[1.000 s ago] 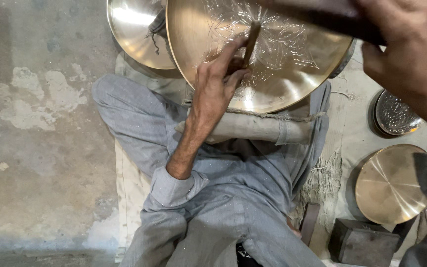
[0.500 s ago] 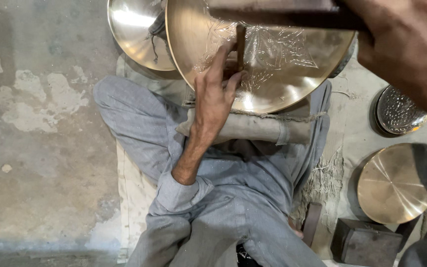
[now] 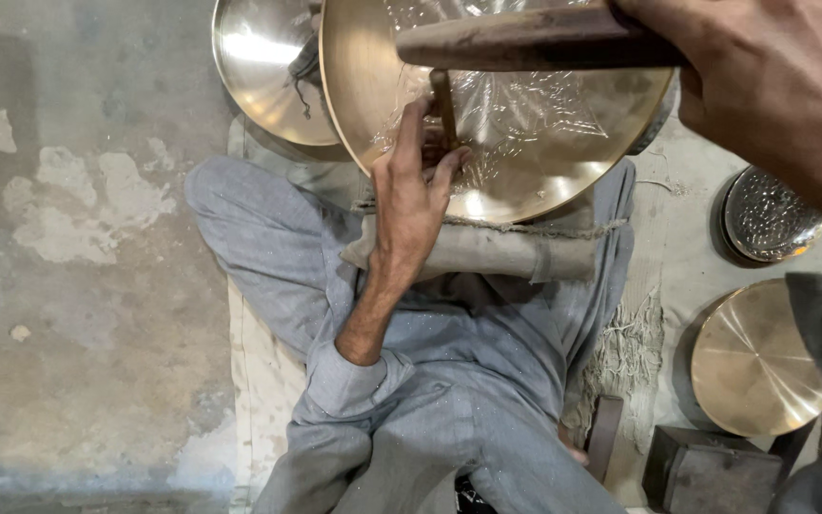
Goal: The person sits cross-legged on the floor with a brass plate resting on a cloth pad on their lap, holding a chisel against a pre-drawn floral pattern and striking it with a wooden mallet to engrave the design. They reposition the chisel repeatedly across the plate surface, working the pattern inward from the rim.
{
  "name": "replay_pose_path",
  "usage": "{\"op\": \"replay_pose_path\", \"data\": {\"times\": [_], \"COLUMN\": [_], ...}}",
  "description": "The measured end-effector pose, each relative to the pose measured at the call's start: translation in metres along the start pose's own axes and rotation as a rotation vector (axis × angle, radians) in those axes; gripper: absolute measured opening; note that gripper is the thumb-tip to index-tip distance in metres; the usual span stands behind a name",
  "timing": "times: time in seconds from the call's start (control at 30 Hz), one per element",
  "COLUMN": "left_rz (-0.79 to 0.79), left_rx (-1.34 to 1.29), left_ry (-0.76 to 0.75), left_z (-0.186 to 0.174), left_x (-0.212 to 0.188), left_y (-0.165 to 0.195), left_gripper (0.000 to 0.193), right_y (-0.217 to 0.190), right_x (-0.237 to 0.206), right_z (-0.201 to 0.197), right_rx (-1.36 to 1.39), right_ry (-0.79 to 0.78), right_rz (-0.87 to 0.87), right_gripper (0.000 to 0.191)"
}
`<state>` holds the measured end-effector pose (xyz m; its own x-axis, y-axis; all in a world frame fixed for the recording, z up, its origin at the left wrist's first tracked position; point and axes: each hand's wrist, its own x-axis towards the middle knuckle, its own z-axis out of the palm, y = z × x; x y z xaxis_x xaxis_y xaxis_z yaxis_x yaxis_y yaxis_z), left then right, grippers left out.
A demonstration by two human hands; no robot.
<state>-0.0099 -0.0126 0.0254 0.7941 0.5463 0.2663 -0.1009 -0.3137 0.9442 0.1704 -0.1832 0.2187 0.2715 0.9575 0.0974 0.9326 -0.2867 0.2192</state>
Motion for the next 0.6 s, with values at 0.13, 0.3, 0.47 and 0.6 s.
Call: {"op": "replay_pose_path", "data": {"times": [0.13, 0.3, 0.47, 0.6], "left_rz": [-0.049, -0.018, 0.126, 0.112], "left_rx": [0.033, 0.096, 0.085, -0.006], "left_ry": [-0.024, -0.101, -0.248, -0.336], "left_z": [0.000, -0.003, -0.013, -0.016], "left_x": [0.003, 0.011, 0.027, 0.036], "left_y": [-0.004, -0.014, -0.025, -0.028], "left_gripper": [0.051, 0.058, 0.050, 0.057], "right_y": [-0.001, 0.007, 0.011, 0.012], "right_x": [-0.004, -0.015, -0.027, -0.043], "right_z": [0.001, 0.002, 0.014, 0.018], "right_rx": [0.186, -0.161, 0.025, -0.077], "right_ry": [-0.059, -0.046, -0.240, -0.155], "right_rz": [0.230, 0.026, 0.305, 0.194], "right_gripper": [0.030, 0.052, 0.063, 0.069]}}
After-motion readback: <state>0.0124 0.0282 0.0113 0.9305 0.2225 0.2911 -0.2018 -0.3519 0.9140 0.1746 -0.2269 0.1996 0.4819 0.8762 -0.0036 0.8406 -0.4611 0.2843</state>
